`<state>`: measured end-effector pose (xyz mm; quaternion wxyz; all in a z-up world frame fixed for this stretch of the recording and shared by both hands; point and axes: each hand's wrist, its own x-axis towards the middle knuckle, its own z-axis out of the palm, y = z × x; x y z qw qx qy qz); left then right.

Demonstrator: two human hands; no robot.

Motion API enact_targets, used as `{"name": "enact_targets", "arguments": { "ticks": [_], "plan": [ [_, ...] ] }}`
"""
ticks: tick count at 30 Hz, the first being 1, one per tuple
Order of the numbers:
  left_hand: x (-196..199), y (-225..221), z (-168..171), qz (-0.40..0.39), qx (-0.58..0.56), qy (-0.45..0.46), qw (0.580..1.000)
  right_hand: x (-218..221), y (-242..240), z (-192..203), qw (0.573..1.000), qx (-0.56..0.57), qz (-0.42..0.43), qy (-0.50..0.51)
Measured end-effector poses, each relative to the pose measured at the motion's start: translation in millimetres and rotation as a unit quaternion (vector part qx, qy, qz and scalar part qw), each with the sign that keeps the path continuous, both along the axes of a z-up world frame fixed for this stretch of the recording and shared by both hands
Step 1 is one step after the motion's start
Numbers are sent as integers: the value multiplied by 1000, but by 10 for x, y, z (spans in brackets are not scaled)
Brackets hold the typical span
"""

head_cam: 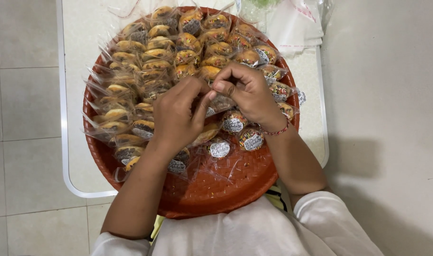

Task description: Wrapping individual pastries in plastic sleeves and arranging them neatly on a large tray.

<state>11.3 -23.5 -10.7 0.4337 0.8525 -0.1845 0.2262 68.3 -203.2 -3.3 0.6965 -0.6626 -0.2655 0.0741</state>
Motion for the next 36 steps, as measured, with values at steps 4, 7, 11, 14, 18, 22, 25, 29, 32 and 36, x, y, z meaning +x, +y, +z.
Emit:
{"name": "enact_targets", "arguments": {
  "ticks": [4, 7, 11, 14, 18, 22, 25, 29, 32, 36],
  "plan": [
    [17, 35, -45, 7, -10, -1, 1000, 93, -64, -153, 1000, 3, -11, -5],
    [54, 106, -198, 14, -48, -10, 999, 247, -235, -301, 997, -1, -71, -5],
    [46, 121, -75, 119, -108, -43, 986, 240, -326, -159, 987, 16, -153, 50],
    [26, 142, 12, 125, -214, -49, 967, 213, -309, -93, 989, 7, -138, 48],
    [5, 165, 14, 185, -289, -43, 938, 144, -306, 16, 996, -41, -63, 51],
    [75, 179, 15, 172, -302, -66, 935, 96, -237, 89, 983, -131, 125, 1],
    [38, 173, -23, 190, -251, -77, 946, -35, -145, -27, 914, -184, 358, -59],
    [84, 116, 18, 142, -305, -63, 939, -97, 7, 16, 841, -228, 485, -77],
    [28, 99, 50, 118, -324, -36, 938, -141, 52, -29, 807, -327, 485, -82],
    [24, 77, 62, 90, -349, 1, 933, -65, -33, -12, 820, -327, 450, -132]
  ]
}}
